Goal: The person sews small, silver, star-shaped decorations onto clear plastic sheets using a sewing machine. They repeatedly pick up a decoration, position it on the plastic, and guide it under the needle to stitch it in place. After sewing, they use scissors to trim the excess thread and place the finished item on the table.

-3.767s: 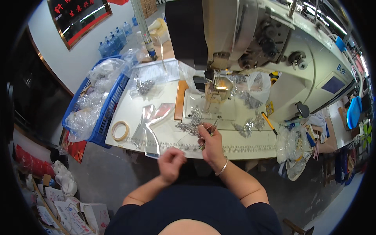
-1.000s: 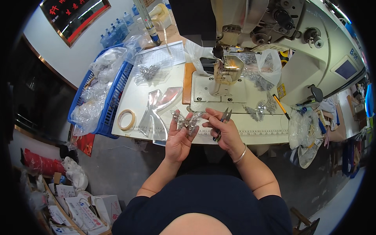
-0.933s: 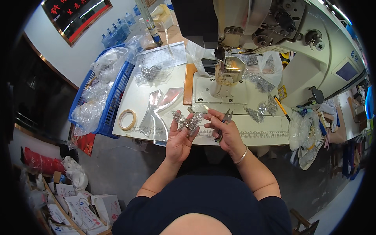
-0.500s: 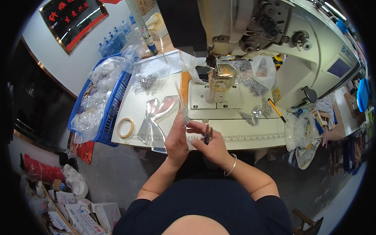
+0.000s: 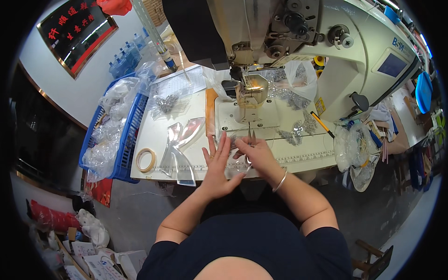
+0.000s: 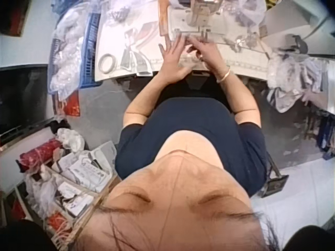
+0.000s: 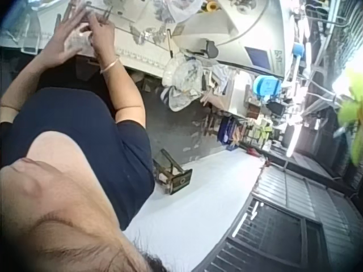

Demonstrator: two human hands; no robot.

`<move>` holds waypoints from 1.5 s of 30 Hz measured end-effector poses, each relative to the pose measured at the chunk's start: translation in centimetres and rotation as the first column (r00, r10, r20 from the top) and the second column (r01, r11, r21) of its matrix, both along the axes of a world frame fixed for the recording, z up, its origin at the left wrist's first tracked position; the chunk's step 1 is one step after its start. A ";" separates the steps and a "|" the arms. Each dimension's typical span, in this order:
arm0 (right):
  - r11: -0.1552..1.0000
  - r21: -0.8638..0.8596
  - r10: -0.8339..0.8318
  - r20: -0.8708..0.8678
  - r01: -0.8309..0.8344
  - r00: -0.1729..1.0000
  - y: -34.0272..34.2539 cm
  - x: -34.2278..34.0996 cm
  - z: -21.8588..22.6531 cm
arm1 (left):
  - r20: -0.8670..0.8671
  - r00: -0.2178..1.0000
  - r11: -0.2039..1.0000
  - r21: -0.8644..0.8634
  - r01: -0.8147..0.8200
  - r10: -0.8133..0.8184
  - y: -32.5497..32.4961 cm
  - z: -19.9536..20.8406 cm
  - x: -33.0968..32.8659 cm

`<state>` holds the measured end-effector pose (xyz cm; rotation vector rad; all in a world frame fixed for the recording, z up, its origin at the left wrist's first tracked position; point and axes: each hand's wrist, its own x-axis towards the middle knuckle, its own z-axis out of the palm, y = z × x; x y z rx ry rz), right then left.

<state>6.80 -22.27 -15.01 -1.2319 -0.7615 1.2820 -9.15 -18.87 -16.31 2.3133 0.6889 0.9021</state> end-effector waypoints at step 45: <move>0.606 0.579 -0.714 0.093 0.546 0.694 -5.2 8.0 -2.2 | 0.229 0.879 0.852 -0.236 0.467 -0.418 3.2 2.4 12.0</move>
